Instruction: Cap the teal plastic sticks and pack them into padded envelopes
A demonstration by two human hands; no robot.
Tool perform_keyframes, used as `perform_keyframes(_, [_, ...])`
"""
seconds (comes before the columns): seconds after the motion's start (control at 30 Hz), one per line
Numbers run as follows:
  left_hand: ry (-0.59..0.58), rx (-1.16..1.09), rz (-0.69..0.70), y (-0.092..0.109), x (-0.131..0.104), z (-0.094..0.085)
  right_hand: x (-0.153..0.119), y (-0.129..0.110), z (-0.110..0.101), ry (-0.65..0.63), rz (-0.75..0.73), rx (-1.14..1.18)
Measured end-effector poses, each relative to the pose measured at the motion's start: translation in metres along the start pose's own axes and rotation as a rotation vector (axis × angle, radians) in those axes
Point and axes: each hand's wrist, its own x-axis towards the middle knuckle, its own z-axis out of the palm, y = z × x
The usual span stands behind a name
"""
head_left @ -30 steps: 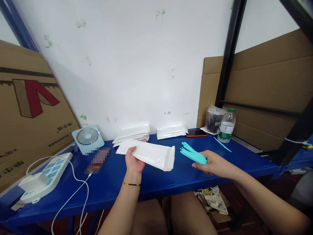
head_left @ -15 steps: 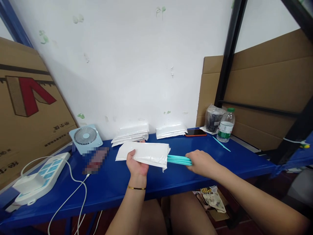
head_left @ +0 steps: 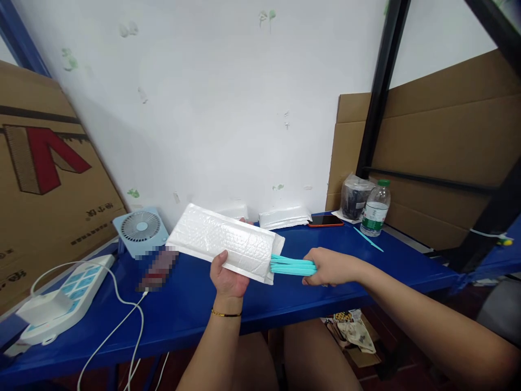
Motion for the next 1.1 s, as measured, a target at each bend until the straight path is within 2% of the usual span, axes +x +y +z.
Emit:
perform_keyframes(0.13, [-0.089, 0.079, -0.048, -0.011, -0.006, 0.015, 0.005, -0.001, 0.009, -0.102, -0.036, 0.122])
perform_keyframes(0.3, [-0.058, 0.100, -0.042, -0.022, -0.004, 0.003, 0.006, 0.005, 0.012, -0.107, -0.027, 0.181])
perform_keyframes(0.47, [0.093, -0.019, 0.017, -0.037, 0.000, -0.009, 0.012, 0.009, 0.004, -0.063, -0.006, 0.105])
perform_keyframes(0.53, [0.208, -0.064, 0.009, -0.046, 0.003, -0.012, 0.015, 0.004, -0.003, -0.052, 0.036, 0.008])
perform_keyframes(0.67, [0.468, -0.188, -0.021, -0.059, 0.009, -0.020, 0.016, -0.014, -0.024, 0.050, 0.054, -0.188])
perform_keyframes(0.83, [0.489, -0.310, -0.072, -0.066, 0.011, -0.020, 0.023, -0.034, -0.043, -0.089, 0.081, -0.274])
perform_keyframes(0.93, [0.502, -0.344, -0.097, -0.069, 0.012, -0.016, 0.033, -0.045, -0.052, -0.128, 0.123, -0.337])
perform_keyframes(1.1, [0.563, -0.390, -0.168, -0.072, 0.018, -0.018, 0.040, -0.057, -0.075, -0.228, 0.126, -0.324])
